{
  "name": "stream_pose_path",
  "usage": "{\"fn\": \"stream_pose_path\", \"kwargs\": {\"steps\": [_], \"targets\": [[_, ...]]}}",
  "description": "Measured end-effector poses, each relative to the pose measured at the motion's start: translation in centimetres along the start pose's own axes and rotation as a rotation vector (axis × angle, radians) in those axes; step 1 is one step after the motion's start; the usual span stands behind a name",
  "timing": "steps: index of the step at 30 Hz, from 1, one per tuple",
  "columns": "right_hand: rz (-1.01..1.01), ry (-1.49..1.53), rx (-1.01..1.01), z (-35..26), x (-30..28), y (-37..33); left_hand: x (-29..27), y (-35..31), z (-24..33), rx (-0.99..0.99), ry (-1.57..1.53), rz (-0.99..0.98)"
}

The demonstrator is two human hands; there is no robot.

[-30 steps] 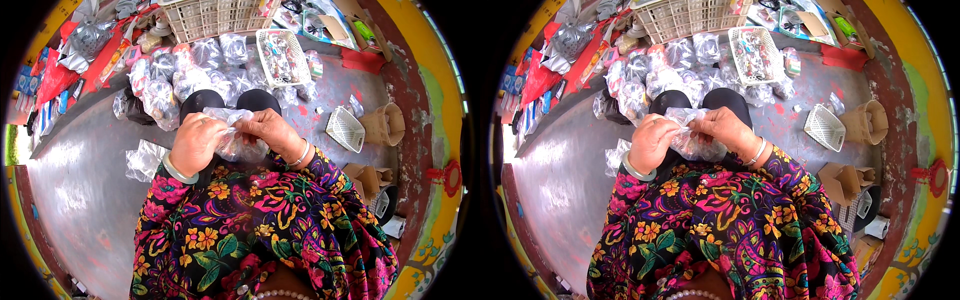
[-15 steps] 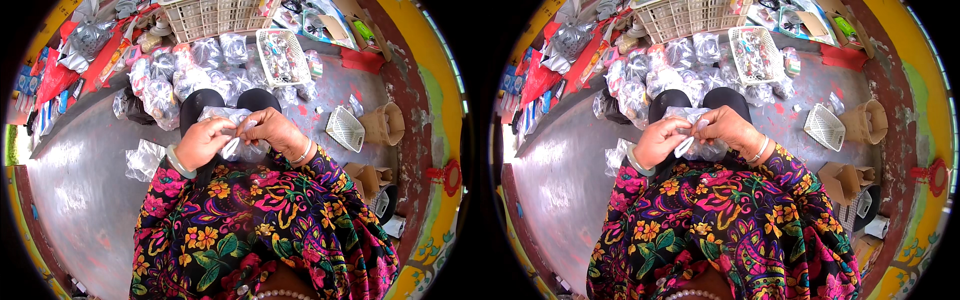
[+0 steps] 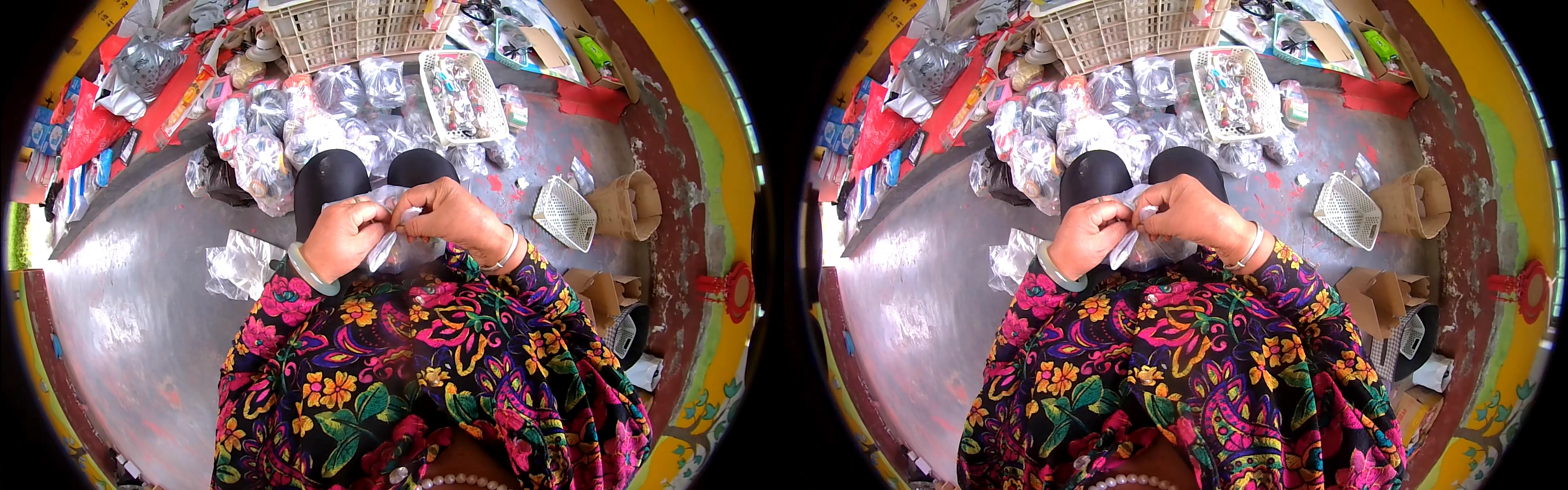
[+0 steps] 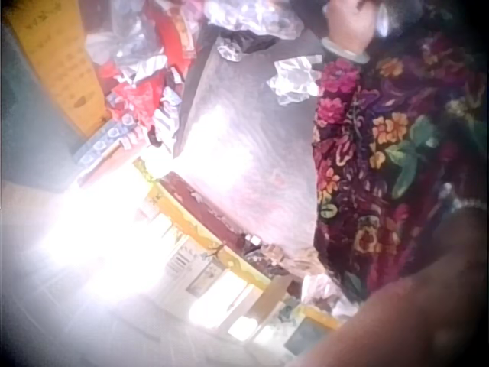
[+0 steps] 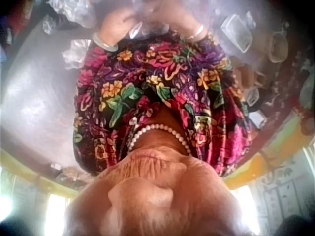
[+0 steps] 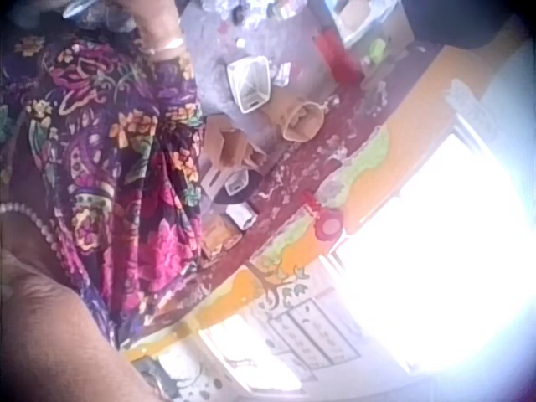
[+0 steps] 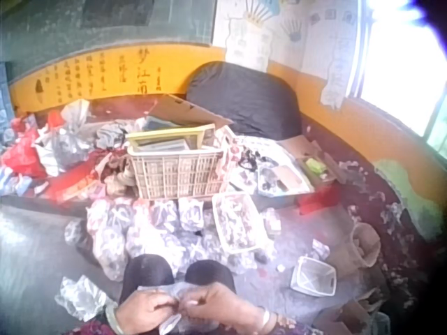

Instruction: The person sits on the floor and sorts small items from a white plastic basket into clear plastic bags. They pick up items one by one, place them into the bags, and occasionally tie the bags closed.

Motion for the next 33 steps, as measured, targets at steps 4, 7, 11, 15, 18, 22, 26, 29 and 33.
{"fn": "stream_pose_path", "kwargs": {"steps": [4, 7, 11, 15, 18, 22, 26, 29, 33], "targets": [[0.174, -0.234, -0.203, 0.4, 0.1, 0.7, 0.4, -0.1, -0.6, -0.092, -0.033, 0.012], [0.342, -0.400, -0.310, 0.2, 0.4, 0.7, 0.6, -0.1, -0.5, -0.119, -0.043, 0.055], [0.526, -0.700, -0.492, -0.2, 0.8, 0.1, 0.6, 0.1, -0.4, -0.065, 0.049, 0.079], [0.554, -0.952, -0.598, -0.9, 1.8, -0.4, 0.2, 0.2, -0.7, 0.048, 0.116, 0.035], [0.592, -1.065, -0.699, -0.6, 2.2, -0.7, -0.1, 0.1, -0.9, -0.051, -0.031, -0.010], [0.613, -1.097, -0.807, 0.0, 2.3, -0.8, 0.1, 0.2, -1.1, -0.225, -0.331, 0.006], [0.636, -1.040, -0.818, 0.1, 1.9, -0.9, 0.1, 0.3, -1.4, -0.117, -0.195, 0.007], [0.630, -0.989, -0.837, 0.1, 1.7, -0.8, 0.1, 0.0, -1.7, -0.098, -0.116, 0.029], [0.615, -1.041, -0.917, 0.6, 1.6, -0.9, 0.0, 0.2, -1.3, -0.122, -0.043, 0.091]]}}
Point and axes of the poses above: each hand's wrist, its own y-axis towards the middle knuckle, its own x-axis out of the palm, z = x × y, the point moved 4 cm from there along y, towards the middle knuckle, and after that the axes turned 6 degrees about x, right-handed, at the moved point
